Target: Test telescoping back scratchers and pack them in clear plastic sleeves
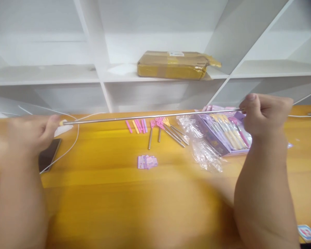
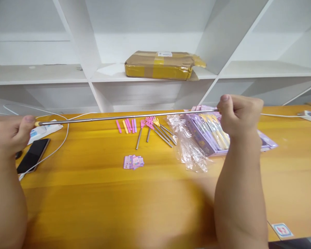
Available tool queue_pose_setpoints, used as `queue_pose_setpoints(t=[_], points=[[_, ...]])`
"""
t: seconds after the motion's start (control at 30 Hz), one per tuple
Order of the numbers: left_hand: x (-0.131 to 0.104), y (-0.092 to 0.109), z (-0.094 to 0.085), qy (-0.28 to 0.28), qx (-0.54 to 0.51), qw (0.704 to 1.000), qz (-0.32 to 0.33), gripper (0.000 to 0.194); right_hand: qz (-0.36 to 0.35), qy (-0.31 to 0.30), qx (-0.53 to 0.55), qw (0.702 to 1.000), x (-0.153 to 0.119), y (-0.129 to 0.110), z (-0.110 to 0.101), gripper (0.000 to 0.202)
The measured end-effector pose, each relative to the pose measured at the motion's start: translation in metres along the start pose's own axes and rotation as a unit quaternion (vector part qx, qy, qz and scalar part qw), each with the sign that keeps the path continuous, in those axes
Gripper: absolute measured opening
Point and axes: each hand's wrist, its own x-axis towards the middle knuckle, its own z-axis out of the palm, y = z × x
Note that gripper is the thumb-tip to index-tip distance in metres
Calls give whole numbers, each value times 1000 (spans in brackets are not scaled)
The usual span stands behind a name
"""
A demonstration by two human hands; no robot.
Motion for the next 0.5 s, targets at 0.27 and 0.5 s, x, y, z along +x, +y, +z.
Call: queue_pose_setpoints(t=[0.27,0.5], points=[[2,15,-12,5,-39,998,54,63,14,83,29,996,8,9,-5,60],[2,24,-17,49,-54,992,99,62,28,220,160,962,23,13,-14,31]])
